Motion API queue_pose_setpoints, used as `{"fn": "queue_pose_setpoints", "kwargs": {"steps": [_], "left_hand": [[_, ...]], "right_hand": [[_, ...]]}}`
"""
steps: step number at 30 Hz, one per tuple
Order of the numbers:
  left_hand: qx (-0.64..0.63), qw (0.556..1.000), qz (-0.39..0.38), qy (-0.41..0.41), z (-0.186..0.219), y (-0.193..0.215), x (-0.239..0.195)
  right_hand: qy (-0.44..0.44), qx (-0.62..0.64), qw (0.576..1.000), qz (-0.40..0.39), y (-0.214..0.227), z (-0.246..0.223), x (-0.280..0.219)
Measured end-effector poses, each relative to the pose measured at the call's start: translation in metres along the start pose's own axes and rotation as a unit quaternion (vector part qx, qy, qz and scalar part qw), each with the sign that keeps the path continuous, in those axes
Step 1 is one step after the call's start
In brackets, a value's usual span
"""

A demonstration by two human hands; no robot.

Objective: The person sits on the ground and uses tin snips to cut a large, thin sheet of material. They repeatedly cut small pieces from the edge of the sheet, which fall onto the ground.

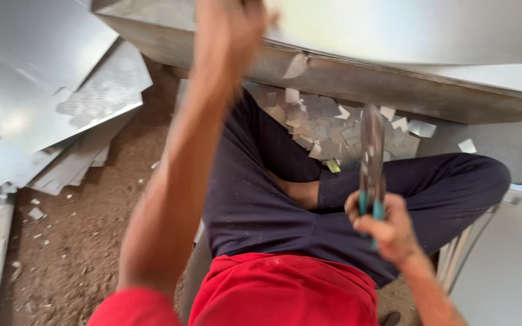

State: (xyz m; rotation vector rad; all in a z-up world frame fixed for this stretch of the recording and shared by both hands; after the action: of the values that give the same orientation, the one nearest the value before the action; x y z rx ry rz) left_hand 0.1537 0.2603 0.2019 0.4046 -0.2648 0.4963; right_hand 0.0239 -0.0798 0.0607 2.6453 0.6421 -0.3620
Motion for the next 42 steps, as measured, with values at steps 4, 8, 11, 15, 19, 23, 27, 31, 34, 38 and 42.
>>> {"fn": "queue_pose_setpoints", "kwargs": {"steps": [4, 8, 11, 15, 19, 23, 27, 31, 34, 38, 42], "left_hand": [[-0.356, 0.909, -0.088, 0.199, -0.051, -0.054, -0.114], [-0.398, 0.858, -0.018, 0.324, -0.117, -0.077, -0.173], [-0.448, 0.833, 0.001, 0.326, -0.119, -0.08, -0.178], [-0.475, 0.815, 0.003, 0.332, -0.116, -0.085, -0.176], [-0.468, 0.818, -0.002, 0.333, -0.123, -0.09, -0.186], [-0.48, 0.804, 0.013, 0.351, -0.121, -0.088, -0.181], [-0.457, 0.81, 0.007, 0.368, -0.119, -0.086, -0.176], [-0.462, 0.81, 0.003, 0.362, -0.123, -0.088, -0.179], [-0.459, 0.808, 0.007, 0.368, -0.122, -0.085, -0.185], [-0.39, 0.843, 0.014, 0.37, -0.122, -0.083, -0.158], [-0.241, 0.944, 0.036, 0.223, -0.114, -0.084, -0.099]], "right_hand": [[0.041, -0.008, 0.999, 0.031, -0.004, 0.001, -0.009], [0.042, -0.062, 0.996, 0.041, -0.016, 0.006, -0.006], [-0.138, -0.18, 0.971, -0.075, -0.025, 0.022, -0.007], [-0.249, 0.002, 0.95, -0.186, -0.045, 0.02, 0.004], [-0.249, -0.004, 0.947, -0.205, -0.054, 0.015, 0.028], [-0.209, -0.044, 0.954, -0.21, -0.061, -0.002, 0.048], [-0.251, -0.081, 0.943, -0.204, -0.055, 0.0, 0.047], [-0.257, -0.149, 0.936, -0.186, -0.045, 0.009, 0.051], [-0.22, -0.166, 0.946, -0.172, -0.043, 0.006, 0.056], [-0.213, -0.146, 0.954, -0.153, -0.045, 0.009, 0.057], [-0.193, -0.159, 0.954, -0.163, -0.038, 0.021, 0.051]]}}
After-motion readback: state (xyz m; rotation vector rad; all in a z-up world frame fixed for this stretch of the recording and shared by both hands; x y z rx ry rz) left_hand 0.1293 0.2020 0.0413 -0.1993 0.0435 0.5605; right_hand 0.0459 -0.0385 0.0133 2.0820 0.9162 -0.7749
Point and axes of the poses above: each hand's wrist, its own x-axis towards the middle knuckle, its own y-axis out of the back of the hand, z = x × y, the point moved 9 cm from there along x, towards the middle knuckle, and after that the axes turned 7 degrees about -x, right-handed, at the moved point
